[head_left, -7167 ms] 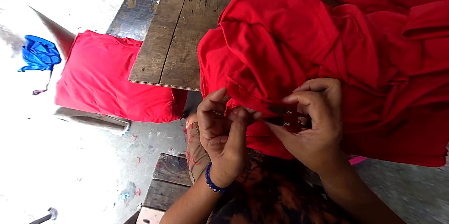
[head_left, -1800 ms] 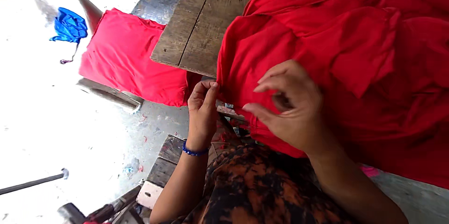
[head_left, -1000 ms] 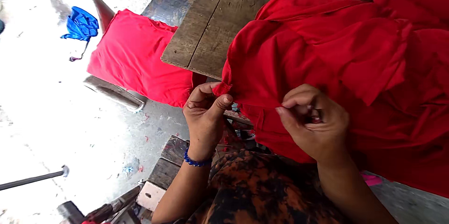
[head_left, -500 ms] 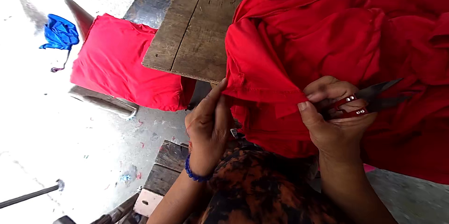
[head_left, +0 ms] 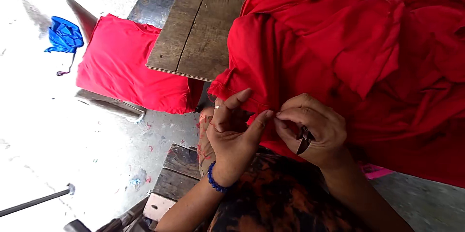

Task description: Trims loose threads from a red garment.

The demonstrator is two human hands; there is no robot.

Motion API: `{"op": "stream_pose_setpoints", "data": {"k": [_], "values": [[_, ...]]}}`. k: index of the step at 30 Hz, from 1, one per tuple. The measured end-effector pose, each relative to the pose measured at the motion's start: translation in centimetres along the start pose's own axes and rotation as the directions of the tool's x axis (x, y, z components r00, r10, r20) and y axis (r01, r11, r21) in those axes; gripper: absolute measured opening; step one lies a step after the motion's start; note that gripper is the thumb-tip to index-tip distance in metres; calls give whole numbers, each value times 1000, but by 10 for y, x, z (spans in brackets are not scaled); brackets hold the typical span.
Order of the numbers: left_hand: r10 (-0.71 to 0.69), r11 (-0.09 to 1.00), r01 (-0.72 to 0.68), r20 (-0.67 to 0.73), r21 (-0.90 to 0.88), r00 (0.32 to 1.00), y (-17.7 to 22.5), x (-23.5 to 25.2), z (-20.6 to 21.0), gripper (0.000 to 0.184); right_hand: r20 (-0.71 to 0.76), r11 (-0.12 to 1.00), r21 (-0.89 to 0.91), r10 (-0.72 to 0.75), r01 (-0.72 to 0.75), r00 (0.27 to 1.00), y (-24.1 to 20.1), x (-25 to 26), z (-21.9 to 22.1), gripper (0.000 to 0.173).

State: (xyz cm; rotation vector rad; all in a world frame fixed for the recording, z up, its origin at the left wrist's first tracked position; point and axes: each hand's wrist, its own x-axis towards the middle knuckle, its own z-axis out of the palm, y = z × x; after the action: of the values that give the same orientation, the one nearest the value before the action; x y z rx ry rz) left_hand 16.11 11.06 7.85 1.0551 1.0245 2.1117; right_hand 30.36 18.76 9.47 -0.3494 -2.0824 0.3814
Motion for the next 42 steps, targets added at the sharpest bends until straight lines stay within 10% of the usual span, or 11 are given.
{"op": "stream_pose_setpoints", "data": {"k": [6,13,22,27,31,42], "values": [[71,994,-67,-37,85,997,-6,4,-8,11,13,999,-24,45,-45,999,-1,2,2,6],[-32,989,24,-52,-144,998,-2,6,-8,8,154,947,158,258,-281,954,-7,10,-11,28],[-70,940,60,-17,-335,997,3,6,-6,9,37,948,-64,314,-311,949,-13,8,2,41],[-20,993,11,-76,-119,997,7,10,-3,76,-83,979,-34,197,-200,977,-10,9,14,21],[-87,995,83,-75,-51,993,13,11,-3,90,-123,994,4,113,-113,986,-11,4,9,24],[-159,986,163,-90,41,983,21,7,-18,12,-106,992,-117,25,-37,994,-8,-6,2,21]]}}
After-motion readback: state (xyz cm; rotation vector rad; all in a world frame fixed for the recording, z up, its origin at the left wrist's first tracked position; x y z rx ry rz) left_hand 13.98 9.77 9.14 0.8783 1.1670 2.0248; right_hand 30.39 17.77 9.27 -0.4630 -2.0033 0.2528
